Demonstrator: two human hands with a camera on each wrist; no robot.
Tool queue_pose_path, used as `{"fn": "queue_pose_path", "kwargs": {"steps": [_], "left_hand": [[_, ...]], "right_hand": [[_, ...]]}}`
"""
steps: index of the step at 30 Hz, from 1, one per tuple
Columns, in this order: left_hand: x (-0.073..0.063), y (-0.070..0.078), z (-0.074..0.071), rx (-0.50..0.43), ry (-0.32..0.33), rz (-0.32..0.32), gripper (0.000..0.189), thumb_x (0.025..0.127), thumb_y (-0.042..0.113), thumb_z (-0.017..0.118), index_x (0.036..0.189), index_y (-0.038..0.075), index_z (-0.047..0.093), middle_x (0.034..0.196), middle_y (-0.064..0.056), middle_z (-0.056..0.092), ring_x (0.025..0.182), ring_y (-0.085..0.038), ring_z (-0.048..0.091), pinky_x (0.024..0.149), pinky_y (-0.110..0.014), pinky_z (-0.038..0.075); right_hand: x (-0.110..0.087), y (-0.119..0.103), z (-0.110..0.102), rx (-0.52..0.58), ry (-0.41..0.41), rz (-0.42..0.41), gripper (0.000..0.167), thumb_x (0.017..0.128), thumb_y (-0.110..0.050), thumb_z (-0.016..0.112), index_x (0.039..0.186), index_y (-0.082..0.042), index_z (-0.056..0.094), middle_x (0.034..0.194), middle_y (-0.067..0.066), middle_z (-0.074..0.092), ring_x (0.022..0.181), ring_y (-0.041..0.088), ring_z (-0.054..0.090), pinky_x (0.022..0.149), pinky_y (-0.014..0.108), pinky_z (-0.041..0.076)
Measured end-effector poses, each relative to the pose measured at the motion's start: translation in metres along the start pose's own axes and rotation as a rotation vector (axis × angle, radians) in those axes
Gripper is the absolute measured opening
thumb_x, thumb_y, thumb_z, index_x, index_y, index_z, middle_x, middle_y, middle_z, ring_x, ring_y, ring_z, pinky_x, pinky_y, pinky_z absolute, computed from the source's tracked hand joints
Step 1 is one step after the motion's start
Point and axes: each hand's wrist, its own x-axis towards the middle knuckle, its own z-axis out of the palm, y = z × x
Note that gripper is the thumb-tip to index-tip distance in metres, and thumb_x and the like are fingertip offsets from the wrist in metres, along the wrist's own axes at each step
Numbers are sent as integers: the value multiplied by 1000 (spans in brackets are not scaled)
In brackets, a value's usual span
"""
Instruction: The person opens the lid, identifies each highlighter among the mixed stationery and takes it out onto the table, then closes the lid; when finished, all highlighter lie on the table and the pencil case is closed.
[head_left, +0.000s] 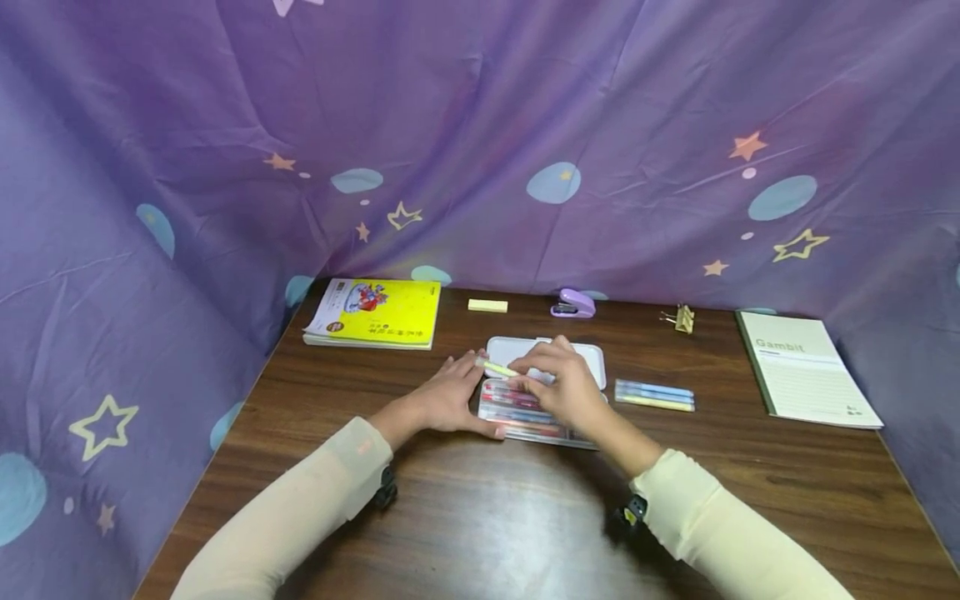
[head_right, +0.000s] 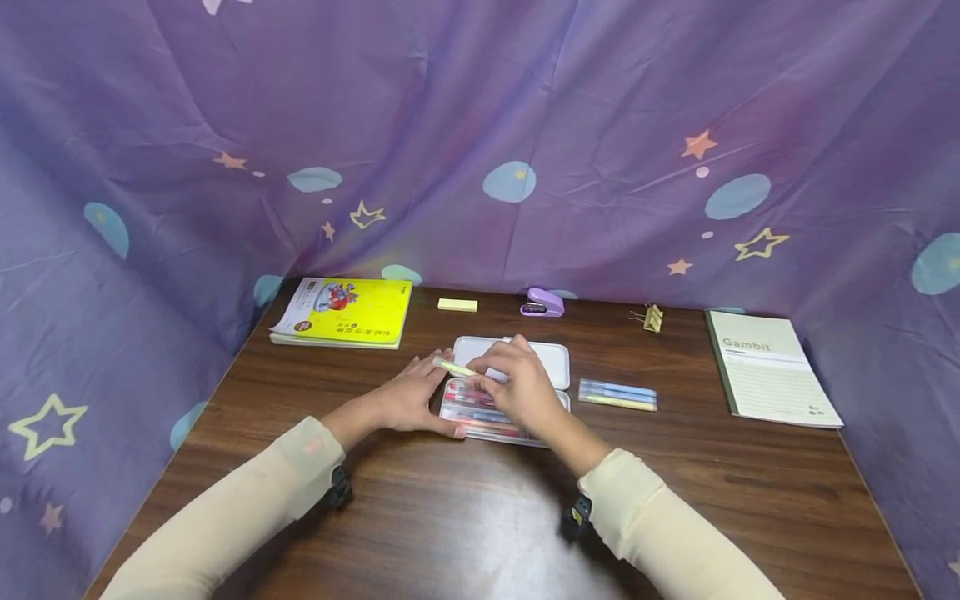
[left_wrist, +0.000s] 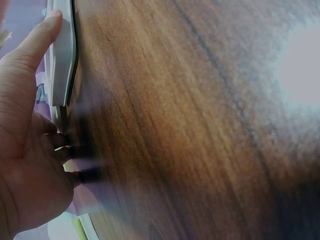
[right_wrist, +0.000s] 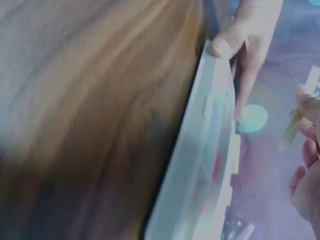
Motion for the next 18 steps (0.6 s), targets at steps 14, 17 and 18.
{"fn": "queue_pose_path", "kwargs": {"steps": [14, 17, 18], "left_hand": [[-1, 0, 1, 9, -15, 1, 139, 86, 80, 79, 178, 6, 4, 188, -13, 1, 176, -29, 1, 143, -52, 3], [0, 0, 1, 14, -7, 5, 140, 86, 80, 79, 178, 5, 4, 188, -15, 2, 176, -30, 2, 143, -52, 4], [0, 0, 1, 11, -5, 6, 140, 86, 79, 79, 178, 5, 4, 188, -16, 2, 176, -31, 3, 143, -52, 4]], "right_hand": [[-15, 19, -44, -452, -12, -248, 18, 83, -13, 95, 98, -17, 85, 100, 4, 70, 96, 30, 57, 78, 54, 42], [-26, 28, -55, -513, -17, -270, 19, 84, -8, 91, 98, -17, 82, 100, 6, 69, 94, 30, 56, 80, 57, 43], [-30, 31, -59, -533, -20, -273, 19, 84, -6, 89, 99, -16, 81, 100, 6, 69, 94, 30, 56, 80, 59, 44]]}}
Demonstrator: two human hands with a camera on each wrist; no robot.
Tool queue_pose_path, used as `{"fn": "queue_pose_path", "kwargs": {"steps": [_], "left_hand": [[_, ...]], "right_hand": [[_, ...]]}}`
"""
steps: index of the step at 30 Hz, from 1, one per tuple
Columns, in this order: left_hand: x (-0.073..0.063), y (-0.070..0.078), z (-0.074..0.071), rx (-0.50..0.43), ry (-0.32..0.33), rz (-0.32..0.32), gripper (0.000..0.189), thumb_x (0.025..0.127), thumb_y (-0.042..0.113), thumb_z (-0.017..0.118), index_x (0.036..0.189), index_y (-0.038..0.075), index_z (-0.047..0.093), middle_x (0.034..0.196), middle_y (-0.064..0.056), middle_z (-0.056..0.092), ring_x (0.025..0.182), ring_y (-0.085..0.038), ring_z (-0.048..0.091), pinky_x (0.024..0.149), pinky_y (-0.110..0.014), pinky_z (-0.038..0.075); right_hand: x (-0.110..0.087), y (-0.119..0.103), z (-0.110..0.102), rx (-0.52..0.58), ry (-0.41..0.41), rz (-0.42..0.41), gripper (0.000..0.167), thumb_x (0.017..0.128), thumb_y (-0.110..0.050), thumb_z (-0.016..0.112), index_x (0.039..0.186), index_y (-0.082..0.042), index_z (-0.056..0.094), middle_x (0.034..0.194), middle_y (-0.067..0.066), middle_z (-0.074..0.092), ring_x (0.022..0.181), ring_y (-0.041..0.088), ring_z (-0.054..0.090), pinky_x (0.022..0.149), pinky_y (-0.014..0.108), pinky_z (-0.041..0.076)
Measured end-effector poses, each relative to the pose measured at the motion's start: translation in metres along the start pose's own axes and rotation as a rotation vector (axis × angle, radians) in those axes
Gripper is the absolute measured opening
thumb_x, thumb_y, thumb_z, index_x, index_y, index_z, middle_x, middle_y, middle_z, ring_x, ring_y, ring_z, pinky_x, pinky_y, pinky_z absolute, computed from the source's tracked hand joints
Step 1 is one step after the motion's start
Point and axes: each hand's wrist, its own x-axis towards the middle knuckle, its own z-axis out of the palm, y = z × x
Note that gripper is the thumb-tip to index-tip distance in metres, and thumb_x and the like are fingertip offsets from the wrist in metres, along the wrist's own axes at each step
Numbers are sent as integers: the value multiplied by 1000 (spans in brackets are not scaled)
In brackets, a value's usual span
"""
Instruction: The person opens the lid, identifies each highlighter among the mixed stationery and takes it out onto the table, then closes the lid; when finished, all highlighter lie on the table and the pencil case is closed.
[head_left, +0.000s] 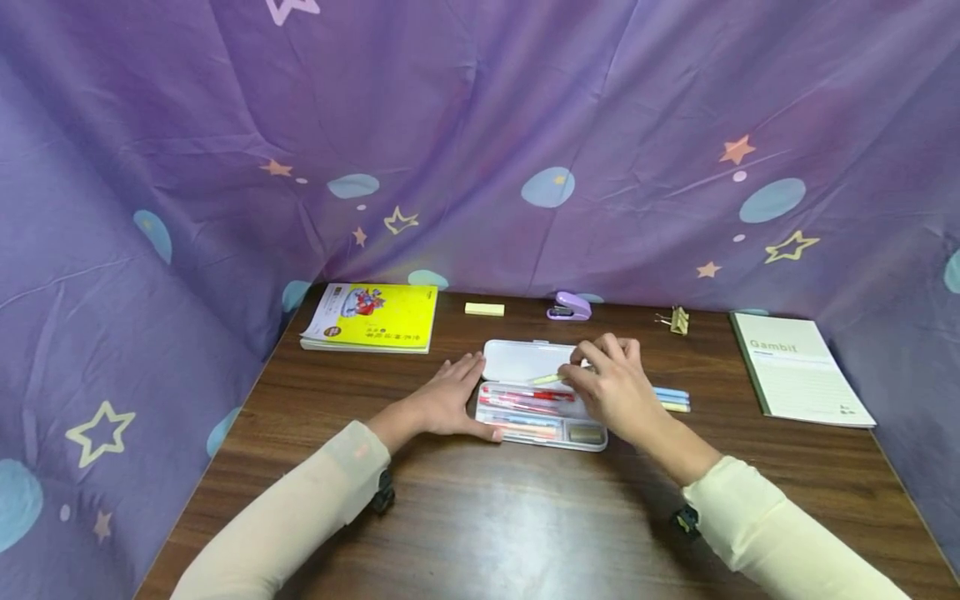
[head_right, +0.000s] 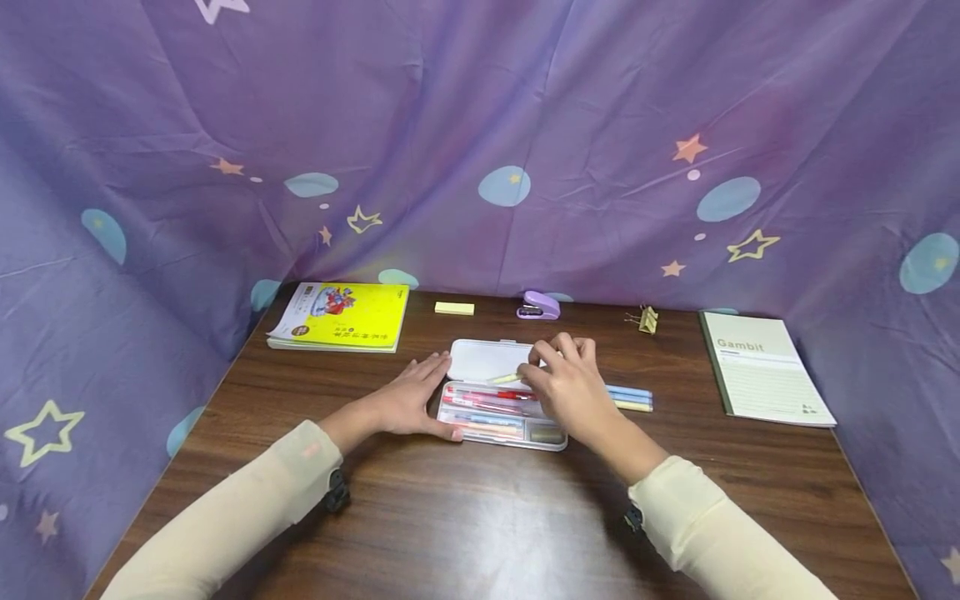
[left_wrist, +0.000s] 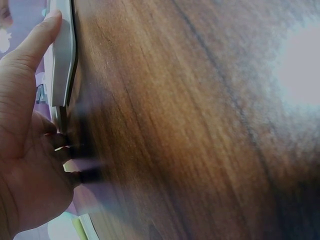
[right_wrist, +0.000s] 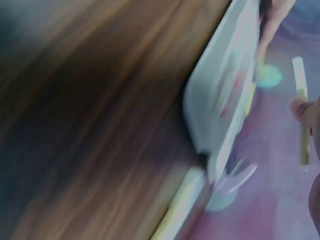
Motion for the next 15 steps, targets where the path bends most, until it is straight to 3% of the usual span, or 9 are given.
{"fn": "queue_pose_path", "kwargs": {"steps": [4, 9, 15], "left_hand": [[0, 0, 0, -7, -3, 2, 140, 86, 79, 79, 178, 4, 4, 188, -16, 1, 176, -31, 2, 143, -52, 4], [1, 0, 1, 0, -7, -5, 141, 86, 80, 78, 178, 6, 2, 188, -15, 1, 176, -29, 2, 143, -51, 3], [2, -1, 2, 9, -11, -10, 141, 86, 82, 77, 179, 9, 0, 189, -11, -1, 176, -27, 0, 144, -51, 2]], "right_hand": [[-24, 15, -8, -52, -32, -1, 20, 86, -3, 84, 102, -13, 77, 103, 9, 69, 96, 33, 57, 83, 63, 44], [-55, 32, -18, -106, -101, 29, 16, 91, -10, 78, 107, -10, 76, 105, 11, 68, 98, 38, 56, 85, 68, 43], [-89, 47, -27, -148, -124, 57, 16, 92, -12, 72, 107, -8, 75, 103, 15, 66, 96, 41, 54, 81, 70, 44]]}}
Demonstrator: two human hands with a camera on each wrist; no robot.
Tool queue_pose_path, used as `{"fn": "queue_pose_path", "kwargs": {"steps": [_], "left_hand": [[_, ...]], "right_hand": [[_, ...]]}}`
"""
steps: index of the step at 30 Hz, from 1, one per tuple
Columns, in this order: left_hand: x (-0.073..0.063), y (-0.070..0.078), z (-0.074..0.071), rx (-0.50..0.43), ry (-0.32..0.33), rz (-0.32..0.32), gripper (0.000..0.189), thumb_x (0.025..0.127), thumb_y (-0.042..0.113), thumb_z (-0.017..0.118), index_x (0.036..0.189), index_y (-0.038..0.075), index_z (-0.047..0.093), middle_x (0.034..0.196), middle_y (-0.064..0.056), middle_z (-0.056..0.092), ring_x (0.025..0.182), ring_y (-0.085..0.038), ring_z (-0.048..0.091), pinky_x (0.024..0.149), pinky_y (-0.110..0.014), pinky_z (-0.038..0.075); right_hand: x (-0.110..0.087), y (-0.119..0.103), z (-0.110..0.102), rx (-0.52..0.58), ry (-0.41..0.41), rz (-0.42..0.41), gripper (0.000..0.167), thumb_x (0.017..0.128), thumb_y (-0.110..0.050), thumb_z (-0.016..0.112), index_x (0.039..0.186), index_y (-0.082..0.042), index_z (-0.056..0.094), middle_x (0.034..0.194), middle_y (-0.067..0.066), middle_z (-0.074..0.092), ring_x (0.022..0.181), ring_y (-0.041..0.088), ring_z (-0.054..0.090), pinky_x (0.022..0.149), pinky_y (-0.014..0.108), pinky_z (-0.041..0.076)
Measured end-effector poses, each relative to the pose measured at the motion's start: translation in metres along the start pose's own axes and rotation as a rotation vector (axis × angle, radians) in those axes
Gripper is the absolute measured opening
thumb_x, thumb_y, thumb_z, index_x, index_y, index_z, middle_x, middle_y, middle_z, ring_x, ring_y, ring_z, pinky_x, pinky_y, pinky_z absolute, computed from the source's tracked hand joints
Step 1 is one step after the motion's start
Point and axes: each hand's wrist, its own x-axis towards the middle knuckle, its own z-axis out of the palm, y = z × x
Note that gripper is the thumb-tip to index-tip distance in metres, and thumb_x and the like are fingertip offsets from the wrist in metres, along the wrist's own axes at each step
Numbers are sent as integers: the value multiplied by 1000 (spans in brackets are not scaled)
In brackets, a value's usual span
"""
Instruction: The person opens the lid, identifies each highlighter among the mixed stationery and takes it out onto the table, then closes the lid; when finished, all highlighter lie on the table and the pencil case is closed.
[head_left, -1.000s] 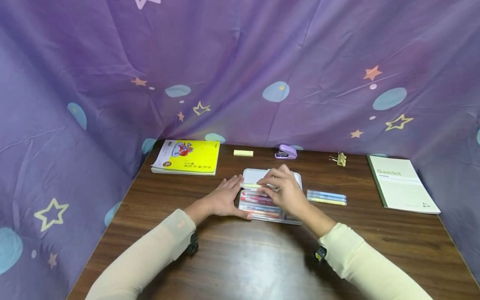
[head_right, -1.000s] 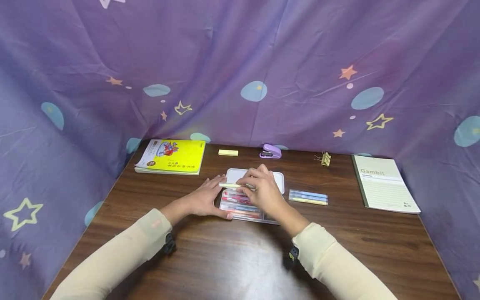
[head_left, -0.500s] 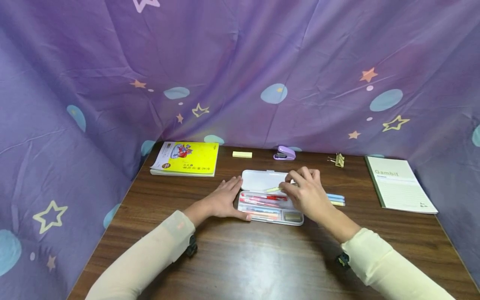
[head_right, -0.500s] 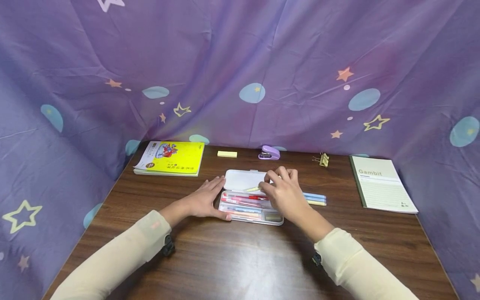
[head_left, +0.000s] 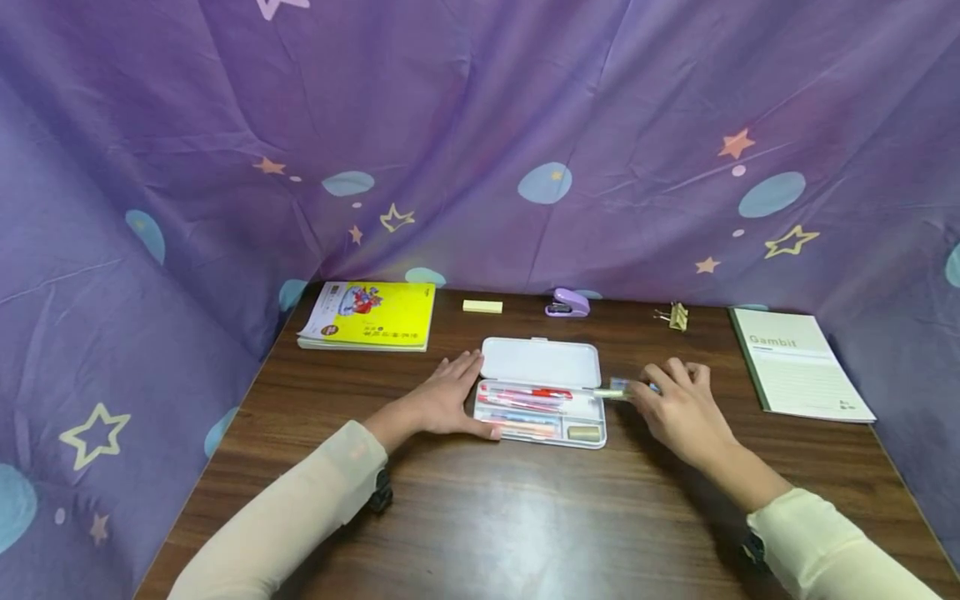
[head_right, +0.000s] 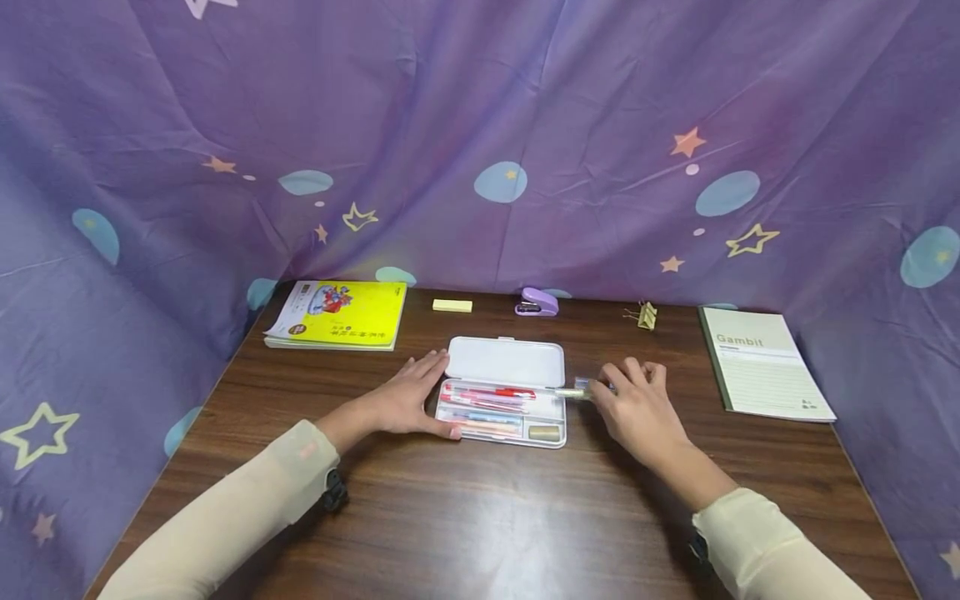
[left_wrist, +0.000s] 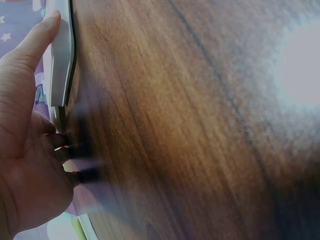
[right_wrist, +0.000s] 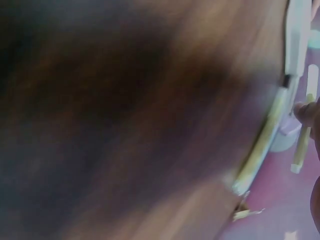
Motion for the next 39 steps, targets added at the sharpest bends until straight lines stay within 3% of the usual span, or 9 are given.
{"fn": "queue_pose_path", "kwargs": {"steps": [6, 13, 23, 39], "left_hand": [[2, -2, 0, -10, 2, 8, 140, 86, 83, 75, 178, 8, 1, 189, -12, 0, 176, -27, 0, 144, -52, 3], [2, -3, 0, -5, 1, 7, 141, 86, 84, 75, 178, 8, 1, 189, -12, 0, 176, -26, 1, 144, -51, 3], [1, -2, 0, -6, 0, 7, 140, 86, 83, 75, 178, 8, 1, 189, -13, 0, 176, -27, 1, 144, -52, 3], [1, -1, 0, -4, -6, -1, 141, 86, 83, 76, 178, 8, 0, 189, -13, 0, 176, -27, 0, 144, -52, 3]], "right_hand": [[-21, 10, 0, -10, 6, 7, 15, 94, -16, 67, 105, -8, 75, 102, 16, 67, 96, 41, 55, 79, 71, 43], [-32, 15, 2, -13, 27, 22, 21, 96, -21, 64, 104, -8, 78, 99, 13, 67, 93, 40, 55, 77, 69, 40], [-36, 16, 5, -20, 23, 8, 30, 98, -24, 56, 107, -8, 80, 99, 13, 73, 93, 41, 55, 77, 67, 39], [-33, 14, 9, -11, -14, 16, 19, 97, -17, 64, 106, -8, 79, 102, 15, 71, 95, 41, 56, 78, 68, 40]]}}
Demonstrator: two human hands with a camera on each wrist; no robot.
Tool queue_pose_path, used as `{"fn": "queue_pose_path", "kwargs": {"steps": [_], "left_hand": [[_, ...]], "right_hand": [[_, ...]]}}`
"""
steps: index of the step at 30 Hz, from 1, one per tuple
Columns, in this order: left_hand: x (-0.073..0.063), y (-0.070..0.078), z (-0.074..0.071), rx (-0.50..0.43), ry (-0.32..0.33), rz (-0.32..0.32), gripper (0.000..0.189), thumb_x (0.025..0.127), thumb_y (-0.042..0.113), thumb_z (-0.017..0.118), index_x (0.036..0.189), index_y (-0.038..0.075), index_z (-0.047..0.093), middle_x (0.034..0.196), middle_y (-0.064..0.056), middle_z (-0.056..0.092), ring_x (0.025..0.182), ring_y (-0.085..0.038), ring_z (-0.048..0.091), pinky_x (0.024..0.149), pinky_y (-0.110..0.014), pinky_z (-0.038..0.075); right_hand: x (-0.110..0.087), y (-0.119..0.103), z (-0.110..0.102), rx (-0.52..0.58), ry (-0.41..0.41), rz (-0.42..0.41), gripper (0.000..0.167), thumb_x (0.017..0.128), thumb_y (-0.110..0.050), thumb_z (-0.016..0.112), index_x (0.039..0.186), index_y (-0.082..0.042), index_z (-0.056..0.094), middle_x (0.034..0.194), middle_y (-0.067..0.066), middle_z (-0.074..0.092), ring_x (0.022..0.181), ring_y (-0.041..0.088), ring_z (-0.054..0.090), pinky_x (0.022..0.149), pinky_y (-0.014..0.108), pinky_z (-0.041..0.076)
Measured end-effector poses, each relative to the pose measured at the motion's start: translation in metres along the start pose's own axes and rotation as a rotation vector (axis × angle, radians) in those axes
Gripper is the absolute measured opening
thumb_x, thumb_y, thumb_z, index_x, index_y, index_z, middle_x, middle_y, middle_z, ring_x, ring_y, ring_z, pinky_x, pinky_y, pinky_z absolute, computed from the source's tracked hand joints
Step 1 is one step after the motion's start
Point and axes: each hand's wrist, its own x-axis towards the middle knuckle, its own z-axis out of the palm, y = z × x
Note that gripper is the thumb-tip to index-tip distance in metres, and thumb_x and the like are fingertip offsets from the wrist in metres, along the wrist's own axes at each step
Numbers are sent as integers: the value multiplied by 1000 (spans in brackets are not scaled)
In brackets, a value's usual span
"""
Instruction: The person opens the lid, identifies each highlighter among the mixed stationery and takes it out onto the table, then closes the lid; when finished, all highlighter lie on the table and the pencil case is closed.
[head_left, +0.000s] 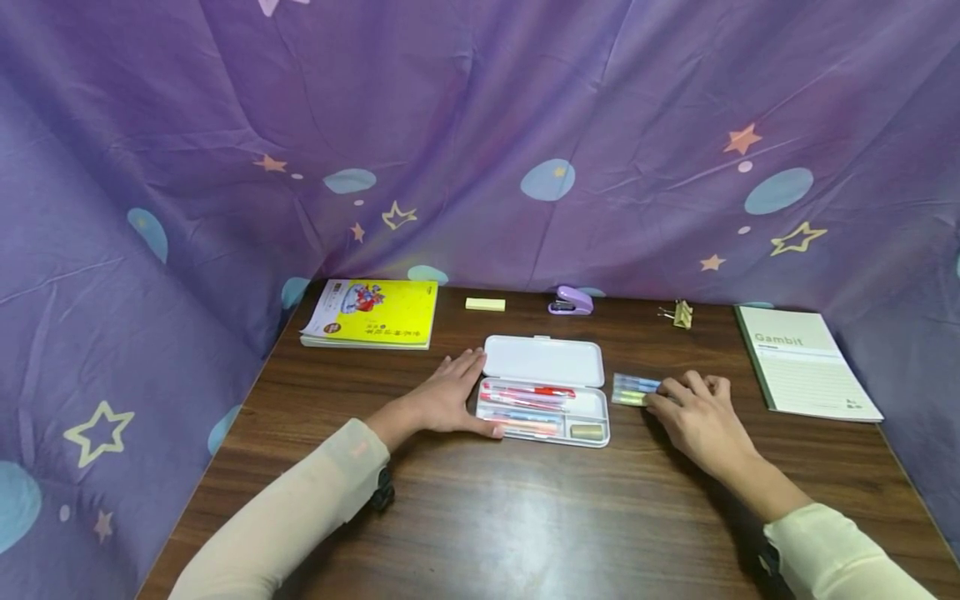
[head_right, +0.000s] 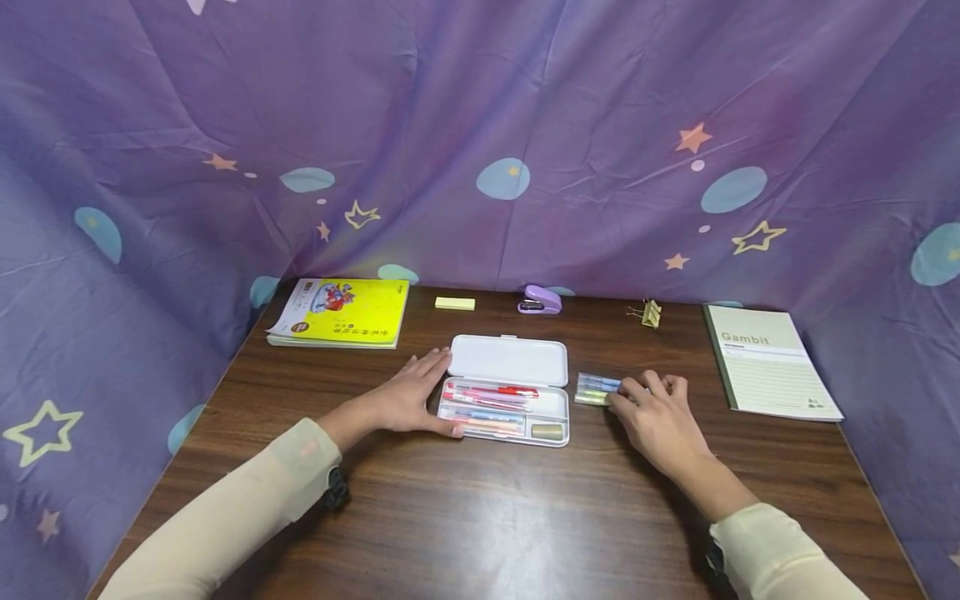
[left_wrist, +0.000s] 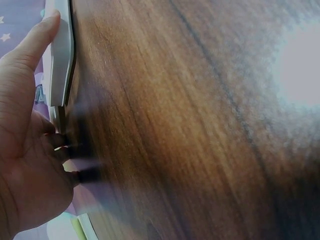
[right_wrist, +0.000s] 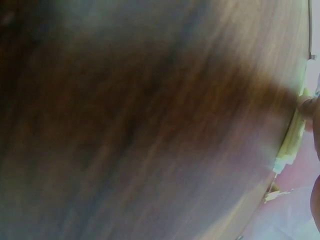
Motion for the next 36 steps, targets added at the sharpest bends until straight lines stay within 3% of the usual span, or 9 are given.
{"fn": "queue_pose_path", "kwargs": {"steps": [17, 21, 26, 29, 33, 36], "left_hand": [[0, 1, 0, 16, 8, 0, 142, 85, 83, 77, 178, 8, 1, 188, -13, 0, 176, -28, 1, 144, -51, 3], [0, 1, 0, 13, 9, -3, 141, 85, 83, 77, 179, 8, 2, 189, -13, 1, 176, -28, 1, 144, -51, 4], [0, 1, 0, 8, 5, -2, 141, 85, 83, 77, 179, 8, 1, 189, -13, 1, 176, -27, 2, 144, -50, 4], [1, 1, 1, 7, 4, 0, 142, 85, 83, 76, 178, 8, 1, 188, -13, 0, 176, -27, 2, 144, -50, 4], [2, 0, 1, 6, 4, 3, 142, 85, 83, 77, 178, 7, 1, 188, -13, 0, 176, -27, 2, 144, -51, 4], [2, 0, 1, 7, 5, 5, 142, 85, 83, 77, 178, 7, 1, 188, -13, 0, 176, -28, 2, 144, -51, 5]], "right_hand": [[-1, 0, 0, 15, 14, -1, 16, 88, -13, 80, 103, -9, 80, 99, 12, 71, 94, 40, 57, 79, 66, 40], [-1, 1, 1, 13, 14, -1, 16, 93, -21, 71, 101, -8, 78, 96, 11, 69, 93, 39, 56, 79, 65, 40], [0, 0, 2, 2, 19, 3, 35, 106, -33, 55, 98, -7, 77, 93, 10, 67, 91, 39, 56, 79, 64, 40], [1, -1, 1, 11, 17, 6, 38, 108, -36, 54, 98, -8, 77, 94, 10, 67, 92, 38, 56, 79, 64, 40], [12, -7, -4, 45, -7, 16, 16, 94, -23, 76, 103, -10, 78, 99, 9, 70, 95, 37, 58, 78, 62, 40], [25, -17, -7, 83, -36, 32, 25, 84, -17, 88, 107, -10, 80, 104, 9, 71, 97, 35, 59, 76, 57, 40]]}}
